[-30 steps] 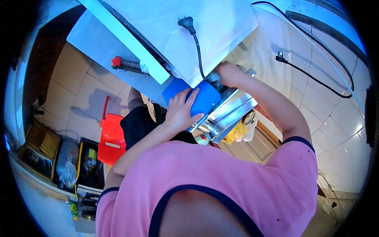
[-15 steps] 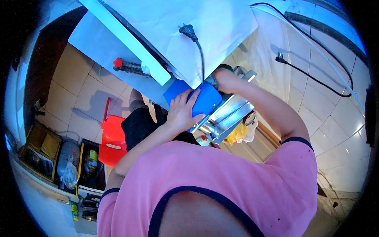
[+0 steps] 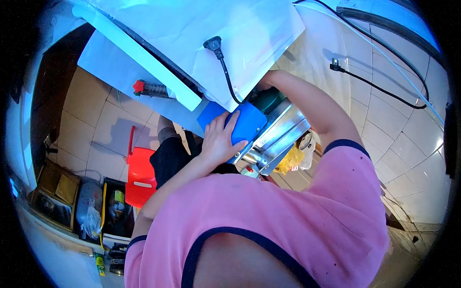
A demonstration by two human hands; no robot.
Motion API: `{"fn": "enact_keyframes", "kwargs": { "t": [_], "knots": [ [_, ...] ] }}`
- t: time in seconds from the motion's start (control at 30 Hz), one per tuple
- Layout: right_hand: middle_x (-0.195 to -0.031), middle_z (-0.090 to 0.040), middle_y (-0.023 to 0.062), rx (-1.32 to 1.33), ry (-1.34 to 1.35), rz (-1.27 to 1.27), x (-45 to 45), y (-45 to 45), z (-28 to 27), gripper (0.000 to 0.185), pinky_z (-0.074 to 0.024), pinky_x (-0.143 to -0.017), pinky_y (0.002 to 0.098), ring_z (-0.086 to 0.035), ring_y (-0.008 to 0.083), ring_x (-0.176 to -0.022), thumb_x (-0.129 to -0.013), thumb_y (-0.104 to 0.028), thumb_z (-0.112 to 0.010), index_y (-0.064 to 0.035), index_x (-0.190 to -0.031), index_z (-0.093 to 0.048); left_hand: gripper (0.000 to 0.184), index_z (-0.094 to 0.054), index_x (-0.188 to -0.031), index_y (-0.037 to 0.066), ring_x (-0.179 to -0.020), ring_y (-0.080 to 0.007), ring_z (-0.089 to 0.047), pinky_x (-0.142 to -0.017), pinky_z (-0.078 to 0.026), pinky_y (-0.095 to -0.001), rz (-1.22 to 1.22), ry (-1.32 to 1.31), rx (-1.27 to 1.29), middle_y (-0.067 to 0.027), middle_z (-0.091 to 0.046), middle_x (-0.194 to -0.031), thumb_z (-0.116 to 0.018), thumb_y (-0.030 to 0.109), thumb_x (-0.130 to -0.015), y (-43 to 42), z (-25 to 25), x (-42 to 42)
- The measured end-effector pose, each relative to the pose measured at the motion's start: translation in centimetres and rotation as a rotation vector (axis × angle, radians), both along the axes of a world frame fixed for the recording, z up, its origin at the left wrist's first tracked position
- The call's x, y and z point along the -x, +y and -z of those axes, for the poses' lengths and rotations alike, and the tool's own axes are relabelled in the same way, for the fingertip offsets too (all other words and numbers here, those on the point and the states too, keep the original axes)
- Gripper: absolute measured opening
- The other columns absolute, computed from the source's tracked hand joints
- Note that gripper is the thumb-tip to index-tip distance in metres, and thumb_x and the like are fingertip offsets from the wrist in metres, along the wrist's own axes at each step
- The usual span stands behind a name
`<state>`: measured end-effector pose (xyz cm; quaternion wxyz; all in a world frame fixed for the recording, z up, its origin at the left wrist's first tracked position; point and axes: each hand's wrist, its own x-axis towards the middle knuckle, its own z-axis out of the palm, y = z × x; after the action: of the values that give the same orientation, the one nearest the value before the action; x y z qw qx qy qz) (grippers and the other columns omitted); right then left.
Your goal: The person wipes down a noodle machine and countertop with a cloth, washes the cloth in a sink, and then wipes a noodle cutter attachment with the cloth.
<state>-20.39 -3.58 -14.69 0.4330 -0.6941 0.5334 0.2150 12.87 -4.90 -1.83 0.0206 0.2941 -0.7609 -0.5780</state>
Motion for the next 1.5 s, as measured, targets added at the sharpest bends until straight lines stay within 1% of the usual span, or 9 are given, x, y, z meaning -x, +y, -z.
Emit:
{"fn": "enact_keyframes", "kwargs": {
  "t": [0.27,0.4,0.6,0.67,0.77,1.07,1.33,1.4,1.5],
  "knots": [
    [-0.110,-0.064,0.0224,-0.135,0.174,0.027,-0.9,-0.5,-4.7,0.038,-0.0511,-0.084,0.0424,-0.062,0.0365,-0.100,-0.074,-0.007,-0.057,-0.0014,-0.112,-0.062,0.088,-0.037,-0.143,0.010,-0.119,-0.0362,-0.043,-0.095,-0.036,-0.0464,-0.013,0.004,0.056,-0.0201,-0.044,-0.132,-0.075,0.041,-0.069,0.1,-0.1,0.1],
    [-0.094,-0.067,0.0218,-0.361,0.274,0.068,-8.1,-3.1,-18.5,0.025,-0.0514,-0.076,0.0447,-0.065,0.0356,-0.089,-0.070,-0.009,-0.059,-0.0014,-0.092,-0.069,0.090,-0.035,-0.143,0.007,-0.121,-0.0380,-0.042,-0.102,-0.033,-0.0487,0.003,-0.010,0.023,-0.0208,-0.041,-0.136,-0.074,0.043,-0.070,0.0,-0.2,0.0],
    [-0.095,-0.067,0.0214,-0.351,0.342,0.126,-6.2,-3.5,-17.3,0.024,-0.0521,-0.076,0.0445,-0.066,0.0348,-0.090,-0.072,-0.010,-0.061,-0.0002,-0.092,-0.069,0.089,-0.035,-0.143,0.008,-0.121,-0.0376,-0.042,-0.100,-0.034,-0.0479,0.013,0.005,0.036,-0.0206,-0.041,-0.136,-0.074,0.043,-0.071,-0.1,0.1,0.3],
    [-0.097,-0.067,0.0210,-0.432,0.446,0.421,-4.3,-5.1,-15.8,0.024,-0.0527,-0.076,0.0439,-0.066,0.0344,-0.092,-0.074,-0.009,-0.061,0.0014,-0.094,-0.069,0.089,-0.035,-0.143,0.009,-0.120,-0.0368,-0.042,-0.097,-0.035,-0.0471,0.015,0.006,0.046,-0.0203,-0.040,-0.135,-0.074,0.043,-0.071,0.2,0.0,0.0],
    [-0.098,-0.068,0.0197,-0.199,0.428,0.075,-2.5,-2.6,-10.0,0.022,-0.0532,-0.075,0.0430,-0.066,0.0336,-0.092,-0.075,-0.007,-0.060,0.0014,-0.093,-0.069,0.090,-0.034,-0.142,0.005,-0.120,-0.0391,-0.043,-0.102,-0.033,-0.0493,0.041,-0.024,0.042,-0.0223,-0.042,-0.136,-0.073,0.043,-0.071,-0.3,-0.3,0.3],
    [-0.086,-0.067,0.0206,-0.188,0.264,0.179,-9.3,-1.8,-22.3,0.019,-0.0524,-0.075,0.0421,-0.064,0.0371,-0.089,-0.071,-0.008,-0.062,-0.0037,-0.088,-0.069,0.096,-0.028,-0.141,-0.007,-0.127,-0.0430,-0.039,-0.106,-0.031,-0.0488,0.101,-0.018,0.055,-0.0281,-0.036,-0.142,-0.067,0.050,-0.076,0.0,0.4,0.4],
    [-0.098,-0.065,0.0090,0.246,-0.616,1.919,-12.0,6.8,-26.5,0.041,-0.0490,-0.077,0.0287,-0.062,0.0166,-0.089,-0.076,0.002,-0.054,0.0037,-0.117,-0.057,0.074,-0.032,-0.141,-0.004,-0.123,-0.0397,-0.043,-0.102,-0.035,-0.0462,0.095,0.127,0.203,-0.0258,-0.042,-0.136,-0.060,0.039,-0.087,-2.1,-2.2,-0.8],
    [-0.116,-0.059,0.0171,0.274,-0.759,2.128,-14.4,8.7,-25.7,0.050,-0.0490,-0.094,0.0401,-0.059,0.0285,-0.108,-0.077,0.013,-0.046,0.0047,-0.126,-0.045,0.067,-0.033,-0.142,-0.001,-0.122,-0.0361,-0.046,-0.099,-0.039,-0.0435,0.112,0.202,0.228,-0.0230,-0.046,-0.134,-0.057,0.036,-0.091,-3.3,-4.3,-1.0],
    [-0.117,-0.058,0.0181,0.371,-0.995,2.274,-18.6,10.2,-25.6,0.053,-0.0488,-0.093,0.0443,-0.059,0.0318,-0.108,-0.076,0.015,-0.045,0.0045,-0.128,-0.043,0.052,-0.034,-0.144,0.009,-0.112,-0.0205,-0.052,-0.088,-0.045,-0.0292,-0.042,0.196,-0.669,-0.0116,-0.049,-0.129,-0.047,0.032,-0.099,-3.9,-7.4,-0.2]
  ]
}}
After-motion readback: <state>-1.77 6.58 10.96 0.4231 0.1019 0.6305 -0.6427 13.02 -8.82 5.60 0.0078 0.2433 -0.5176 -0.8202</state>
